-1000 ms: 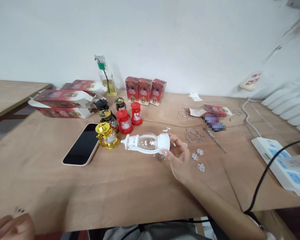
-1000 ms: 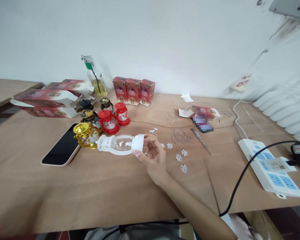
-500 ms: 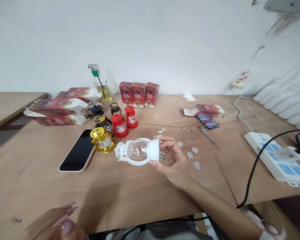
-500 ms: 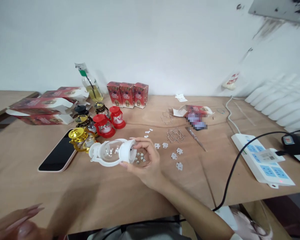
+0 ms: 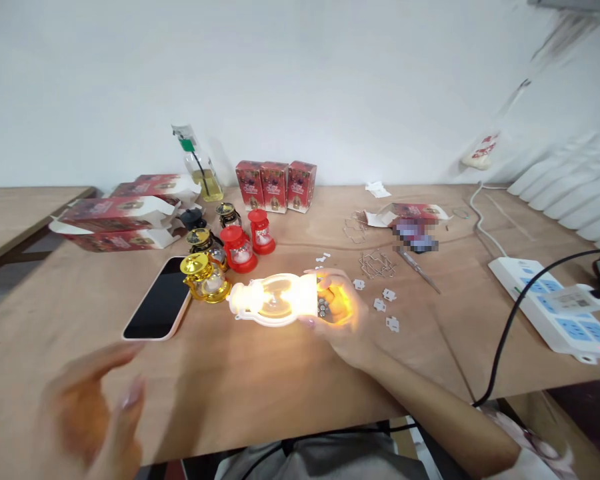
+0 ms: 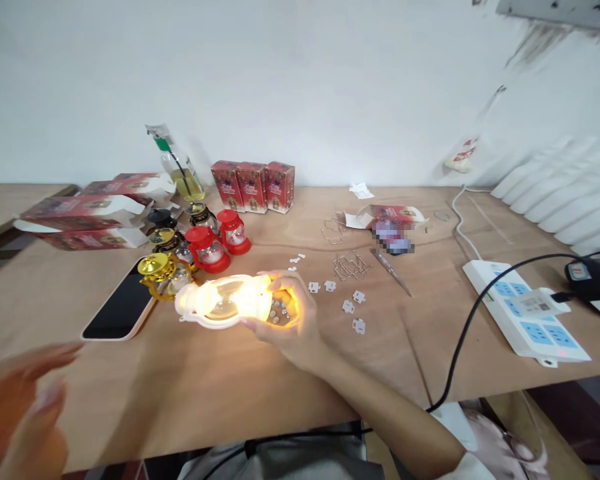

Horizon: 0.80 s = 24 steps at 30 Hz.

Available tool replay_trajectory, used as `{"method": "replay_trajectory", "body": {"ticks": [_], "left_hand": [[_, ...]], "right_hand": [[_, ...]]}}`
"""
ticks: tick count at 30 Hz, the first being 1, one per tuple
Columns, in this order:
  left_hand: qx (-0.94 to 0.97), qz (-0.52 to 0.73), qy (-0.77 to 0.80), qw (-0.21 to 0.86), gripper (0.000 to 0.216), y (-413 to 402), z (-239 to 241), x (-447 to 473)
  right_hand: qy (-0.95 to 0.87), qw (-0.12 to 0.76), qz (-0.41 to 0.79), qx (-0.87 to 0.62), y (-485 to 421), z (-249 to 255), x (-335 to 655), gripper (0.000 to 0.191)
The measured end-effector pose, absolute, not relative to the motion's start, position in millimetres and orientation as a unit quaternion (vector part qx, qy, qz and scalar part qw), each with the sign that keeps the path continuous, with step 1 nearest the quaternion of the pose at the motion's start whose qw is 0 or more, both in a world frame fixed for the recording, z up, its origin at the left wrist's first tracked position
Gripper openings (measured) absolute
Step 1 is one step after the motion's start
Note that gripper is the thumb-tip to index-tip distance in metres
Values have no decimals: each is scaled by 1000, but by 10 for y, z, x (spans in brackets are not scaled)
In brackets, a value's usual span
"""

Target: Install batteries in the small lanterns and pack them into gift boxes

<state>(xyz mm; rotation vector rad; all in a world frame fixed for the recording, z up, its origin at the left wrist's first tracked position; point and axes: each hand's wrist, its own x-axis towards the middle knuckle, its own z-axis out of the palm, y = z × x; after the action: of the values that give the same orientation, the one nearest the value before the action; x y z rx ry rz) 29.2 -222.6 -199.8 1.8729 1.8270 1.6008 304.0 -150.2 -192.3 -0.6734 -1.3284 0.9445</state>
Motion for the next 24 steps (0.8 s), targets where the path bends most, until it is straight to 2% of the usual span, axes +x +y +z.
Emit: {"method": "replay_trajectory", "body": {"ticks": [2, 4, 8, 13, 16, 19, 22, 24], "left_hand": [[638, 520, 555, 121, 45, -1950, -1804, 411], [696, 440, 543, 168, 52, -1707, -1610, 551], [817, 286, 474, 162, 76, -1363, -1468, 870], [867, 208, 444, 85, 43, -1149, -1725, 1074], [875, 243, 417, 40, 45, -1093, -1893, 1057], [851, 327, 403, 78, 46, -1024, -2050, 1037], [784, 420, 430, 155, 49, -917, -2211, 1067], [730, 462, 455, 216, 50, -843, -2294, 1108]], "right_hand": [[-574, 628, 428, -305, -1502, -1920, 3041, 37], [-568, 624, 440, -307, -1501, -1916, 3045, 37], [-587, 625, 420, -297, -1487, -1934, 3055, 37], [-669, 609, 285, -315, -1488, -1993, 3050, 34], [-730, 570, 237, -293, -1468, -1993, 3063, 34], [-722, 560, 285, -290, -1339, -1934, 3171, 36], [-622, 590, 308, -412, -1059, -1853, 3404, 30], [-612, 544, 266, -509, -824, -1825, 3591, 29]]}}
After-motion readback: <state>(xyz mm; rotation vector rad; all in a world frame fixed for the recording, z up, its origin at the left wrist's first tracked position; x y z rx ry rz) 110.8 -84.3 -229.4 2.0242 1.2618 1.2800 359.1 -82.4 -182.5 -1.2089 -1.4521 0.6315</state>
